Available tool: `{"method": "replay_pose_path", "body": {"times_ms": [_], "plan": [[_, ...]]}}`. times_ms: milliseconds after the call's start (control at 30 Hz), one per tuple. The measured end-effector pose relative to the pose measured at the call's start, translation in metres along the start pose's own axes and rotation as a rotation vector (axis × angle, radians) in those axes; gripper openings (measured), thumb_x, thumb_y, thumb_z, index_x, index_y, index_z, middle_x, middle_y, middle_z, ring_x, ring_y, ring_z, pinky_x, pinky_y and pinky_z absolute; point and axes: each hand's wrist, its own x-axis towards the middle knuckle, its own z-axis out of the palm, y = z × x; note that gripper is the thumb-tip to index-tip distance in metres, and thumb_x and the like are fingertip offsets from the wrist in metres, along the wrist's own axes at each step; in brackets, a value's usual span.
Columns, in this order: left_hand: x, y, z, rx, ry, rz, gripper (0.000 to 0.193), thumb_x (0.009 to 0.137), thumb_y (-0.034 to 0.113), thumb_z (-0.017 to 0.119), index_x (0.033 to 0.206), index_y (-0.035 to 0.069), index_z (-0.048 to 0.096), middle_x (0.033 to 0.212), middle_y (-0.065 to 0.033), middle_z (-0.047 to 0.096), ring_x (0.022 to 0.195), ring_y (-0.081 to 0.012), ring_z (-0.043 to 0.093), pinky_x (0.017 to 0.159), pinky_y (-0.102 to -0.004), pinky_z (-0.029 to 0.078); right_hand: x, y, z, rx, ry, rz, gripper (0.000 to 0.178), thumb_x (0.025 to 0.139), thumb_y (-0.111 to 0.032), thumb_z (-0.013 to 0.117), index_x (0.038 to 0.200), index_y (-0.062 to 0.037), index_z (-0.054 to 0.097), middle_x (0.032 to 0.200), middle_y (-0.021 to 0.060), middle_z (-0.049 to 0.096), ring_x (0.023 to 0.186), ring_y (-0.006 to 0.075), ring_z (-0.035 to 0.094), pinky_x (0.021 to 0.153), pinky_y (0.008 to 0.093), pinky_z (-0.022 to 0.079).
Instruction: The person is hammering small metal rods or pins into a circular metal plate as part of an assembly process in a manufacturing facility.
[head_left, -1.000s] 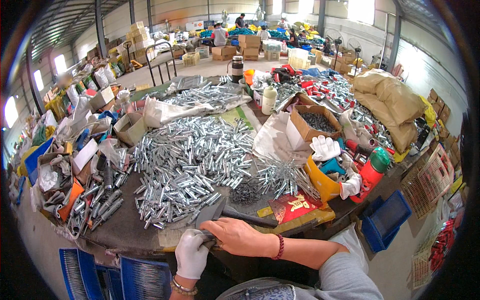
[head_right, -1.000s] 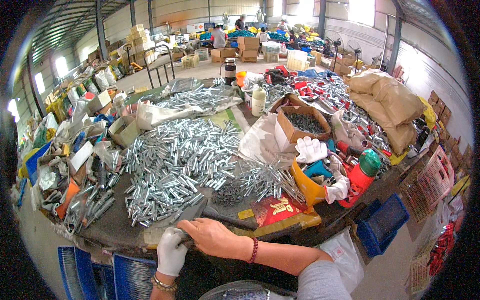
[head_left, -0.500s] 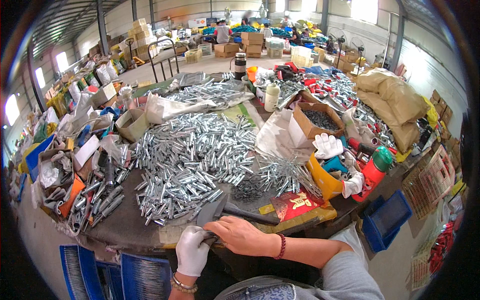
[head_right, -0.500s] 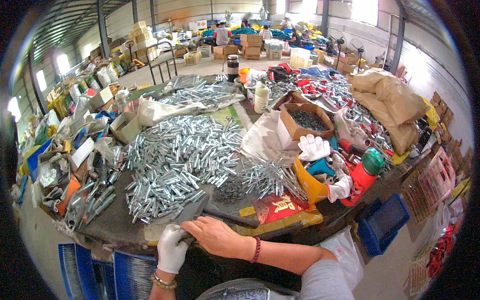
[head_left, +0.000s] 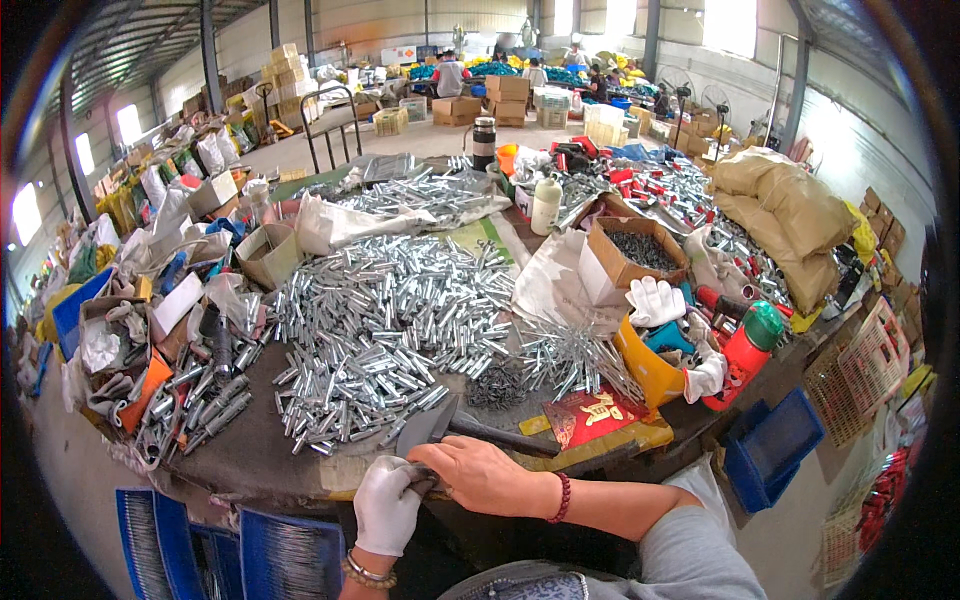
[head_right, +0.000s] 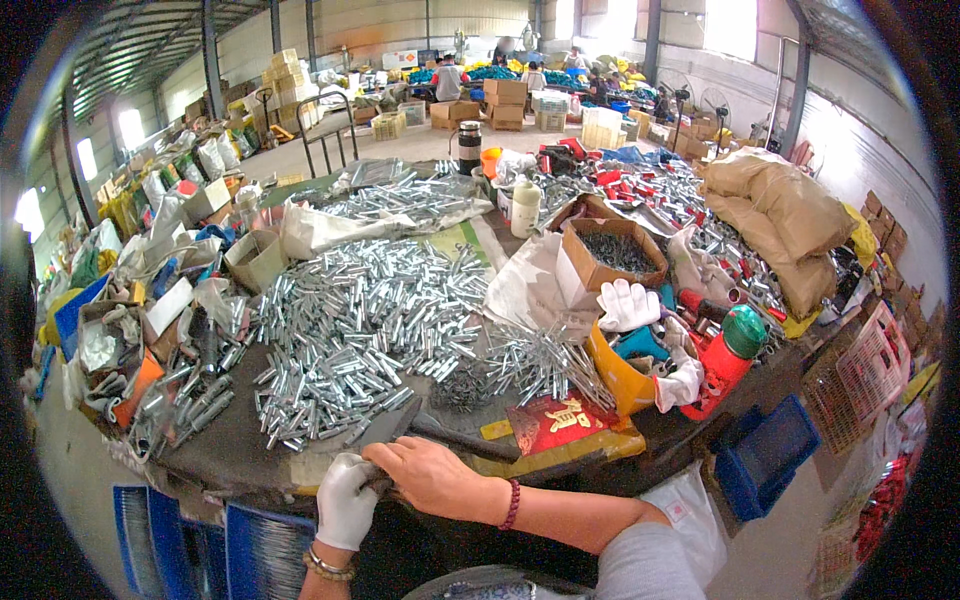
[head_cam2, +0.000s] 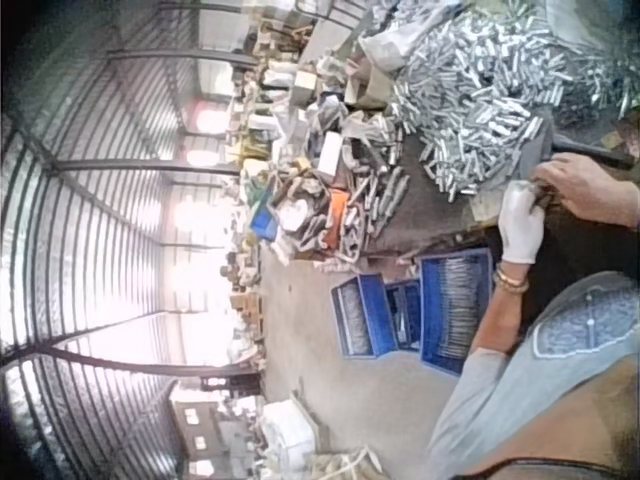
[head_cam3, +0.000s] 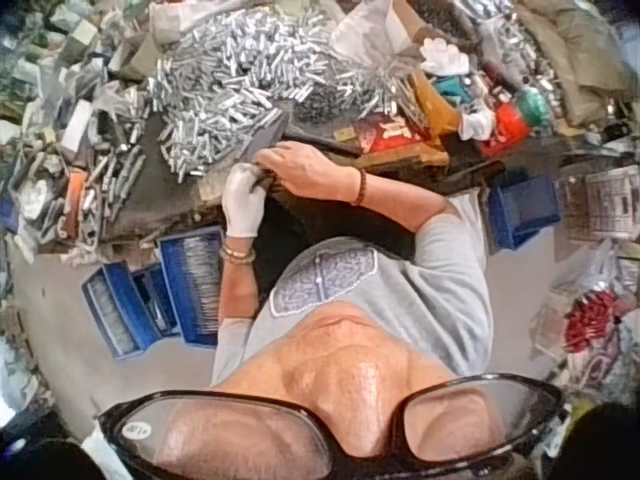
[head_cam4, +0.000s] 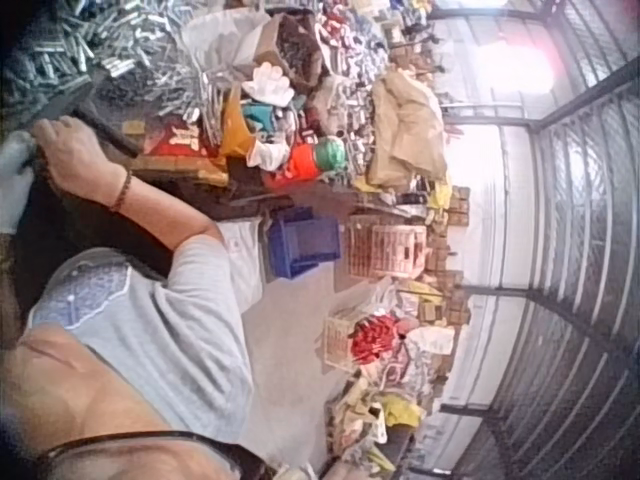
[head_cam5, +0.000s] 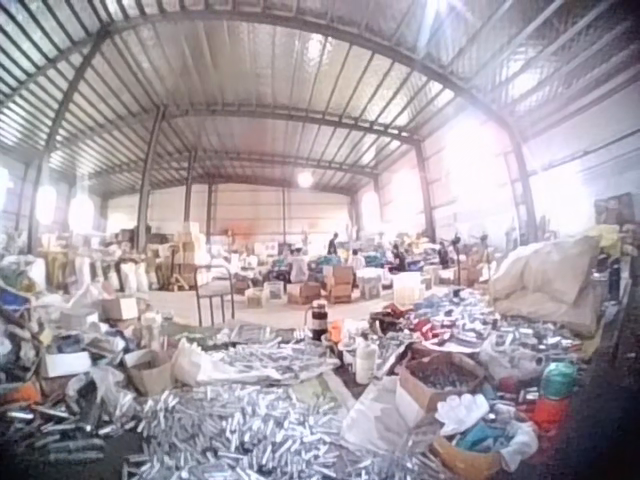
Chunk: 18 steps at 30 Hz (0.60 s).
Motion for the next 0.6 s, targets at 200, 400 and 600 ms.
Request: {"method": "replay_pose_path", "body": {"times_ms": [200, 400, 600], "plan": [[-0.005, 0.000, -0.003, 0.018, -0.014, 0.010, 0.014, 0.078, 0.008, 0.085, 0.090, 0.006, 0.078, 0.095, -0.0116, 0.070, 0.092, -0.0324, 0.069, 0.081, -0.0420, 0.056, -0.008, 0.000, 0.014, -0.033, 0.097, 0.007, 0.054, 0.085, 0.001, 0.067, 0.137, -0.0061, 0.056, 0.112, 0.0136, 0.070, 0.108, 0.0365, 0.066, 0.096, 0.0482, 0.053], [0.005, -0.008, 0.004, -0.012, -0.009, 0.040, 0.011, 0.085, 0.011, 0.080, 0.090, 0.004, 0.073, 0.097, -0.0139, 0.068, 0.098, -0.0365, 0.066, 0.087, -0.0446, 0.054, -0.002, 0.011, -0.004, 0.271, 0.305, 0.201, 0.028, 0.082, 0.007, 0.068, 0.109, -0.0016, 0.066, 0.123, 0.0177, 0.070, 0.108, 0.0383, 0.071, 0.091, 0.0426, 0.058], [0.011, -0.004, 0.003, -0.073, -0.008, 0.000, 0.015, 0.081, 0.009, 0.083, 0.093, 0.005, 0.074, 0.098, -0.0109, 0.067, 0.097, -0.0317, 0.068, 0.087, -0.0395, 0.055, -0.006, 0.015, -0.005, 0.437, 0.243, 0.324, 0.049, 0.080, 0.015, 0.071, 0.126, -0.0027, 0.064, 0.121, 0.0116, 0.072, 0.100, 0.0229, 0.073, 0.090, 0.0347, 0.056]]}}
